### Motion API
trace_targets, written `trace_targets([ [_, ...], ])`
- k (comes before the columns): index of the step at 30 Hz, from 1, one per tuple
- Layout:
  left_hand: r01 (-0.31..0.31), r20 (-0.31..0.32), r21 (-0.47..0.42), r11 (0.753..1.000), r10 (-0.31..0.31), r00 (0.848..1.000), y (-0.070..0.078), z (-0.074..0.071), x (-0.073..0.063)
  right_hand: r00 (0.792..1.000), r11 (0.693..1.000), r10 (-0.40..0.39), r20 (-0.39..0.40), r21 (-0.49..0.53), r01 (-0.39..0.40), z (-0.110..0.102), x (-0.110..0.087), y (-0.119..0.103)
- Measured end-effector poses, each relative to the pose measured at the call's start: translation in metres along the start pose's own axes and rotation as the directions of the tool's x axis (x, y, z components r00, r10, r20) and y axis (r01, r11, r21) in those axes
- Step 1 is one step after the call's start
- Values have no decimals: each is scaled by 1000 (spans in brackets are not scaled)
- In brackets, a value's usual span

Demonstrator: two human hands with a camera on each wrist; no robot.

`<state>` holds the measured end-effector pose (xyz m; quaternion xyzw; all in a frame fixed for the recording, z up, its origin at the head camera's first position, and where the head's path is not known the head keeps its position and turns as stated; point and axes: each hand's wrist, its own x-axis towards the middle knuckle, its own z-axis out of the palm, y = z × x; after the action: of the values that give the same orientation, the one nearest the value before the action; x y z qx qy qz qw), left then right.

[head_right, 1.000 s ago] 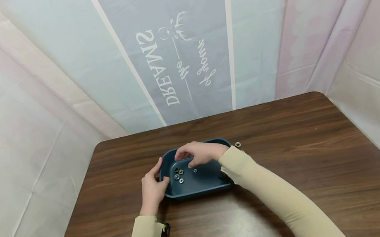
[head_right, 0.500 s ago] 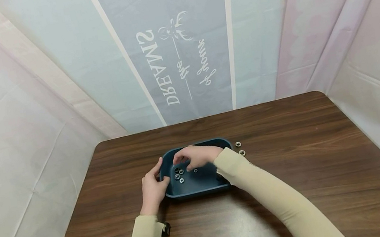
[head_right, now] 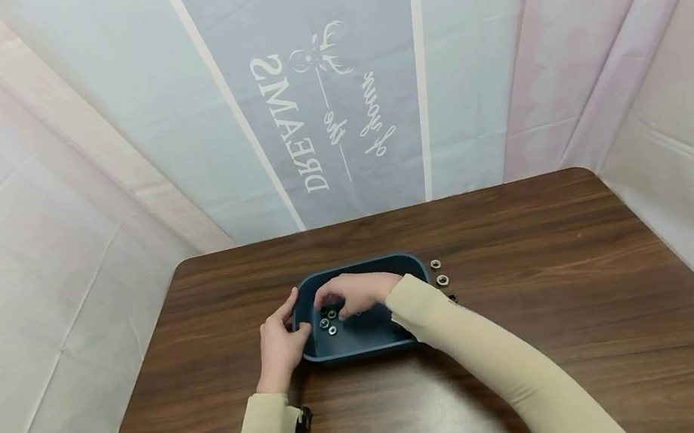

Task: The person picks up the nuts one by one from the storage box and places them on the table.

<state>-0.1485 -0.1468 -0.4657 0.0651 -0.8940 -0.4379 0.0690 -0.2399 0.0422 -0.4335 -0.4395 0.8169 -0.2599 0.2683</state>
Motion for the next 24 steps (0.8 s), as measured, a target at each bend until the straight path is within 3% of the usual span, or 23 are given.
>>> trace_targets([
  [11,-2,0,6,1000,2,1000,0,1,-1,1000,998,-15,15,-67,16,7,6,4],
  [24,-3,0,-8,1000,3,1000,2,-1,-1,1000,998,4,13,-65,-3,9,6,3],
])
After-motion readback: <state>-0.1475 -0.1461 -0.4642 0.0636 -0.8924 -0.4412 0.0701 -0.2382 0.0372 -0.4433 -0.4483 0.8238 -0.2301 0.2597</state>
